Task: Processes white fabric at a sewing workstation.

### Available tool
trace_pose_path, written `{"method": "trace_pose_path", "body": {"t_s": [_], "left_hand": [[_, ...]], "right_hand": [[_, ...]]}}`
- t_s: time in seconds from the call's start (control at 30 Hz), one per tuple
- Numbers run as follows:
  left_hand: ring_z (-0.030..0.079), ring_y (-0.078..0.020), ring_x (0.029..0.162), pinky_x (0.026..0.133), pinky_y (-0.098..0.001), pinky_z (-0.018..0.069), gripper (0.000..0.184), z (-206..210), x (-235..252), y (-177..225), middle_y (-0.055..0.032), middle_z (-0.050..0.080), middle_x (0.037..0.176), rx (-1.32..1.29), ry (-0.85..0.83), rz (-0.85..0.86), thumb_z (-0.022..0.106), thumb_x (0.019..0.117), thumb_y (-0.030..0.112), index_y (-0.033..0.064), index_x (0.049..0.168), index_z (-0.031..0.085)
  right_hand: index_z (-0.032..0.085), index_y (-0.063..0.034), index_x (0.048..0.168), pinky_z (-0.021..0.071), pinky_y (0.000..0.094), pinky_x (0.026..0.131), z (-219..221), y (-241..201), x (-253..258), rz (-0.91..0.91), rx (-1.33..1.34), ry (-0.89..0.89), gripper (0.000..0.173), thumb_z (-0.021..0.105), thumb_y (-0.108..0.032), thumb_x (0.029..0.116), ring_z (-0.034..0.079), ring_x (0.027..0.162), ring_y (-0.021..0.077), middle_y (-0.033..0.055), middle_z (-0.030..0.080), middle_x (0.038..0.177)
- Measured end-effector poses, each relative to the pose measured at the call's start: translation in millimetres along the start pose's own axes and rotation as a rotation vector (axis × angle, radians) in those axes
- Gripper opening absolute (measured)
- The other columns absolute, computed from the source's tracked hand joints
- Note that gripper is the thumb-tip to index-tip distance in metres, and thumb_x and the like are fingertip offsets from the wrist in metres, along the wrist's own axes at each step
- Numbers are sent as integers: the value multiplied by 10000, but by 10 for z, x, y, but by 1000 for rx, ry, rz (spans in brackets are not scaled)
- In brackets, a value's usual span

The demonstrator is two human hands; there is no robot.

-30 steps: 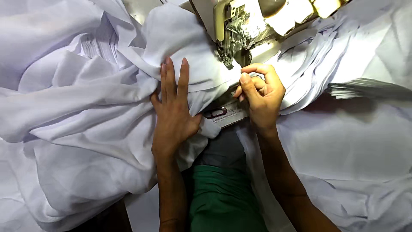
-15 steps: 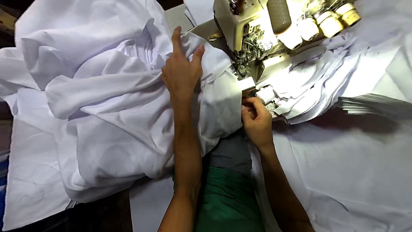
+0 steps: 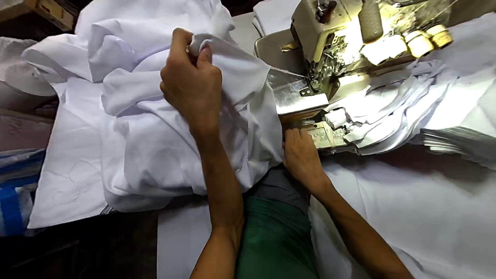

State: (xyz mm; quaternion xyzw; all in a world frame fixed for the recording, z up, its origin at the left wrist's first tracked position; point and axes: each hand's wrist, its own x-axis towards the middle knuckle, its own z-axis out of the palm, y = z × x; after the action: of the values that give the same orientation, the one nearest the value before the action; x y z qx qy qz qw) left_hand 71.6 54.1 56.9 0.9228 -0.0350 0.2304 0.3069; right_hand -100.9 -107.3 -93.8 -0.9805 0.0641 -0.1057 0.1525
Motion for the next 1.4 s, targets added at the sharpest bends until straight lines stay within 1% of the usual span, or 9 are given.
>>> {"method": "trace_pose_path", "body": {"t_s": [0.17, 0.23, 0.3, 0.43, 0.63, 0.93, 1.03, 1.13, 1.4], "left_hand": [[690, -181, 759, 703, -446, 549, 258, -360, -40, -394, -44, 725, 906, -36, -119, 67, 613, 993, 309, 139, 1170, 693], [674, -169, 730, 691, -433, 534, 251, -372, -42, -509, -43, 716, 876, -63, -148, 112, 617, 993, 302, 134, 1160, 696], [672, -140, 714, 671, -391, 555, 248, -395, 2, -585, -27, 710, 872, -94, -189, 178, 613, 1003, 317, 140, 1160, 690], [665, -128, 696, 645, -367, 552, 256, -463, 95, -632, -34, 705, 866, -122, -204, 281, 609, 1006, 329, 136, 1154, 690], [671, -150, 706, 658, -395, 542, 267, -534, 144, -637, -42, 713, 865, -75, -208, 350, 603, 1004, 342, 140, 1150, 697], [687, -115, 730, 671, -314, 581, 278, -504, 295, -531, -58, 712, 896, -157, -258, 455, 597, 1018, 277, 65, 1182, 672], [607, -185, 1257, 1066, -361, 480, 531, -741, 248, -178, -120, 607, 1380, -105, -783, 374, 585, 1023, 65, 33, 1500, 354], [589, -335, 1270, 1074, -510, 476, 811, -101, 391, -715, -193, 574, 1400, -123, -788, 910, 798, 825, 219, 10, 1482, 371], [604, -480, 1063, 798, -621, 470, 904, 112, 180, -387, -245, 546, 1370, 350, -746, 1084, 804, 841, 297, 268, 1602, 317]], "right_hand": [[647, 77, 1010, 552, 556, 793, -447, 255, -233, 78, 190, -101, 233, 488, -92, 1025, 655, 943, 412, 242, 632, 965], [613, -11, 1007, 552, 337, 688, -645, 334, -254, 184, 554, -93, 304, 375, -180, 1090, 630, 734, 147, 49, 606, 809], [540, -112, 989, 505, 191, 570, -752, 299, -184, 332, 1116, -96, 257, 324, -188, 1106, 524, 570, 27, -69, 511, 686], [577, -137, 1031, 355, 117, 450, -897, 98, 44, 485, 1747, -242, 417, 216, -321, 1130, 373, 478, -17, -86, 439, 664], [554, -122, 962, 280, 90, 350, -864, -190, 383, 593, 2035, -330, 438, 280, -420, 1129, 295, 382, -47, -87, 402, 602], [542, -165, 902, 257, 103, 364, -866, -77, 550, 461, 1895, -255, 415, 302, -420, 1125, 274, 396, -37, -106, 373, 586], [554, -175, 962, 302, 160, 412, -911, 88, 272, 341, 1341, -318, 369, 306, -401, 1114, 332, 453, 16, -73, 419, 632], [553, -194, 960, 344, 147, 439, -937, 259, -119, 285, 1128, -306, 329, 378, -442, 1087, 394, 491, -5, -96, 471, 668], [527, -172, 907, 252, 91, 386, -997, 371, -478, 502, 1464, -229, 403, 209, -304, 1117, 278, 412, -50, -114, 395, 594]]}}
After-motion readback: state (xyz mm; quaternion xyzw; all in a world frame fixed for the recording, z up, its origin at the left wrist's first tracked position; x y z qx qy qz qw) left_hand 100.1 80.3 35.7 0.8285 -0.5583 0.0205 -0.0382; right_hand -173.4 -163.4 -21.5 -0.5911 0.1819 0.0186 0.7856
